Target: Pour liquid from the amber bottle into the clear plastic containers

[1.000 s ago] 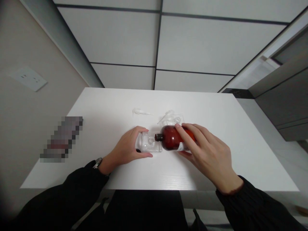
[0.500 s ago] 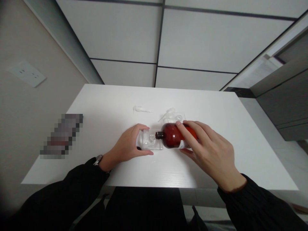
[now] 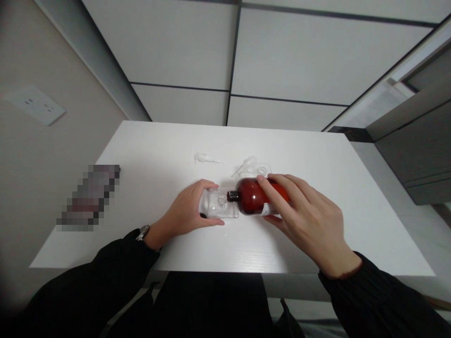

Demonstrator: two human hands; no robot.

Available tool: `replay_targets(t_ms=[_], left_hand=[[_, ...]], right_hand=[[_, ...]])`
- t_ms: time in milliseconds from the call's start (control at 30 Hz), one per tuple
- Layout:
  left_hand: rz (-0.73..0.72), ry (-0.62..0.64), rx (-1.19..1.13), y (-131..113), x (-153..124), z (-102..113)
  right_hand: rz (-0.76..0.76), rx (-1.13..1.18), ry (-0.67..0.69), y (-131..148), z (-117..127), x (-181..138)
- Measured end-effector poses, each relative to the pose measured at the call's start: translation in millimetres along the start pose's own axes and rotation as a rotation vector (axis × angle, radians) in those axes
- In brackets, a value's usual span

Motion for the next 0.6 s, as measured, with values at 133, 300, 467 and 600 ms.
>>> replay_targets(t_ms=[133,300,467,600], left_hand=[[0.007,0.002,-0.002,-0.4,0.2,0.8],[-0.003,-0.004,-0.002,-0.2,-0.1,0.9],[-0.023,-0.003,0.012,0.4,-1.0,-0.4],[-0.011,-0.002,0.006,0.5,-1.1,-0.2]], right_hand=[[-0.002,0.000,0.001,-0.2,-0.5,-0.2],[-0.009,-0.009,0.000,-0.5,-0.4,0.0],[-0.024,-0.004,0.003,-1.3,-0.3,0.2],[-0.020,0.005,-0.003,-1.3,0.2,0.1]])
Point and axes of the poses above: each hand's wrist, its own x-axis towards the middle knuckle, its own z-axis out of the back of the hand, y = z × x, the point moved 6 cm from there along x, towards the middle knuckle, and after that the axes turned 9 degrees about -y, right-handed, at the moved point
